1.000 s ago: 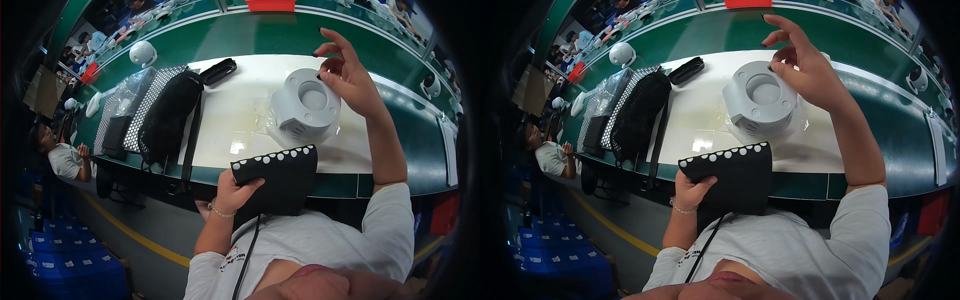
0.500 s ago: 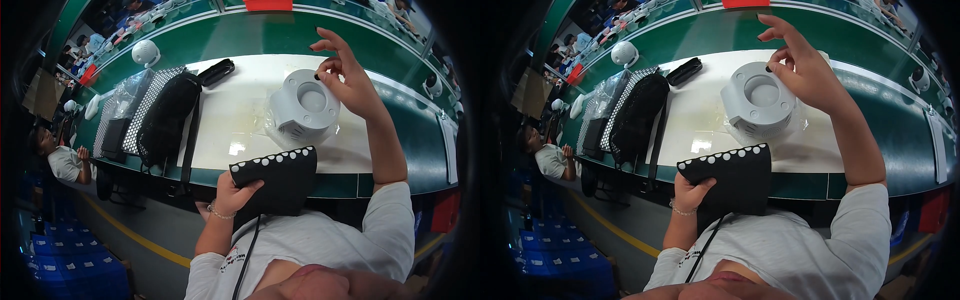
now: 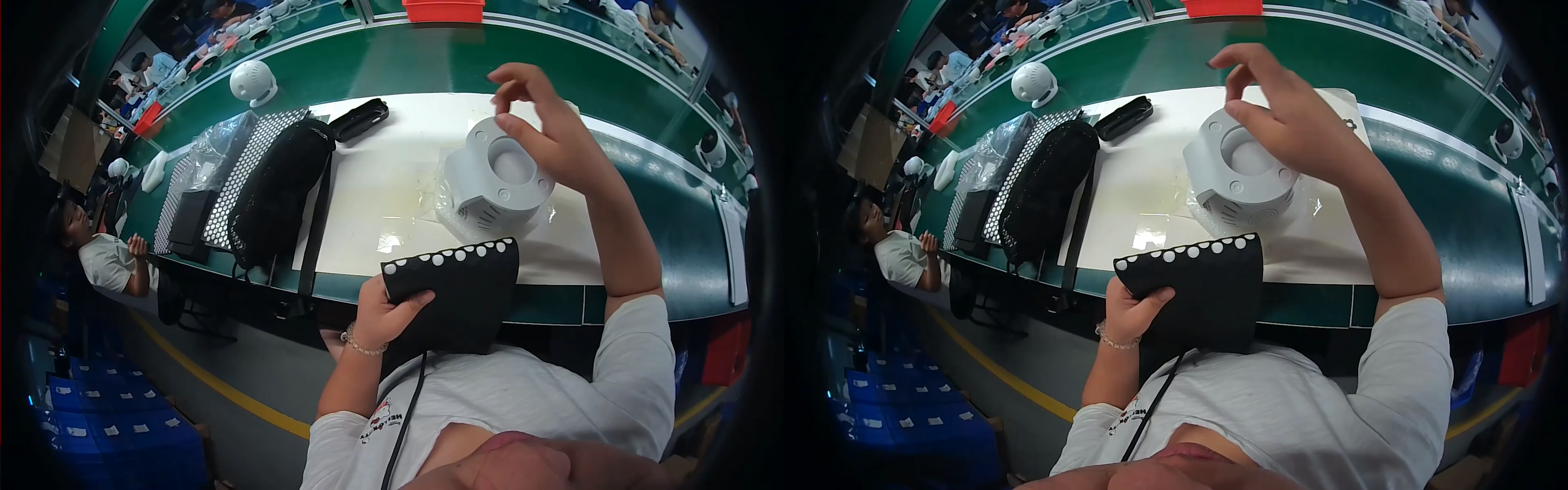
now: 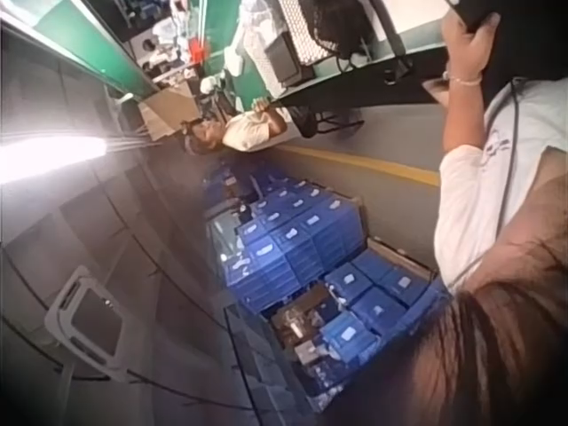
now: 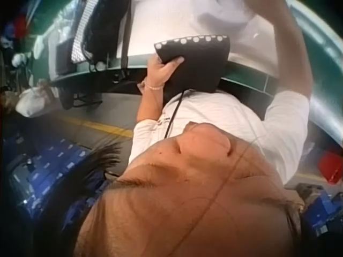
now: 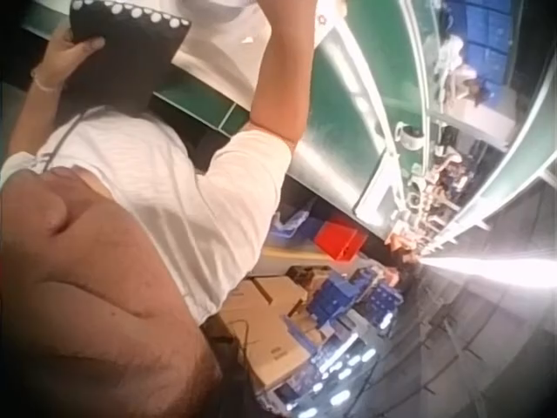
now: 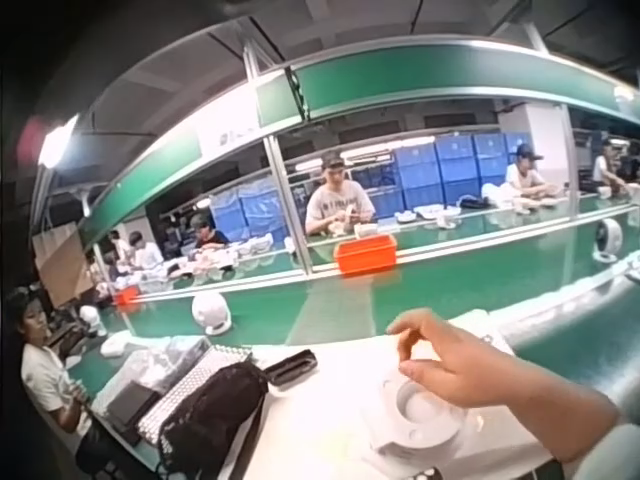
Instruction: Assembling components of security camera housings on a production line.
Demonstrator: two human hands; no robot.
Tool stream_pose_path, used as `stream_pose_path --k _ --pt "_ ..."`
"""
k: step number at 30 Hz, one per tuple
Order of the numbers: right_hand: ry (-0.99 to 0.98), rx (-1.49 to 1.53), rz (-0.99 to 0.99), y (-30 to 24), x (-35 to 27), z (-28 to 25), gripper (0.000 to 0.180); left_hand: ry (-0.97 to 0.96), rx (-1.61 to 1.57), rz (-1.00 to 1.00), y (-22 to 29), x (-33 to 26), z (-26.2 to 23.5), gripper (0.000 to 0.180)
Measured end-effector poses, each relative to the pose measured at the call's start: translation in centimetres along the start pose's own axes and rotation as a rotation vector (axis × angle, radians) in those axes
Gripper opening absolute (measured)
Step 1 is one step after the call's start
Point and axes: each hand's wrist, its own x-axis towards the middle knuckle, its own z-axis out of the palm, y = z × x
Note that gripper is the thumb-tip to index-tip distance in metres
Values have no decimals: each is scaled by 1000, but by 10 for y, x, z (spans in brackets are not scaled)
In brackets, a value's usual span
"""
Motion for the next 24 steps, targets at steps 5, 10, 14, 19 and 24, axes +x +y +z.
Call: stream_pose_path --k 5,10,14,19,24 --pt "-217 237 213 -6 7 7 35 4 35 0 -2 -1 -1 19" --pt "-208 -44 36 -16 1 -1 34 2 60 25 -2 1 -1 19" --pt "-250 -378 -185 -24 -5 -6 30 -3 82 33 -3 1 -2 19" --pt "-180 -283 -112 -30 -21 -8 19 -13 90 24 -2 1 -2 18" --pt "-226 50 -10 -24 -36 -6 7 -19 103 20 1 2 -2 18"
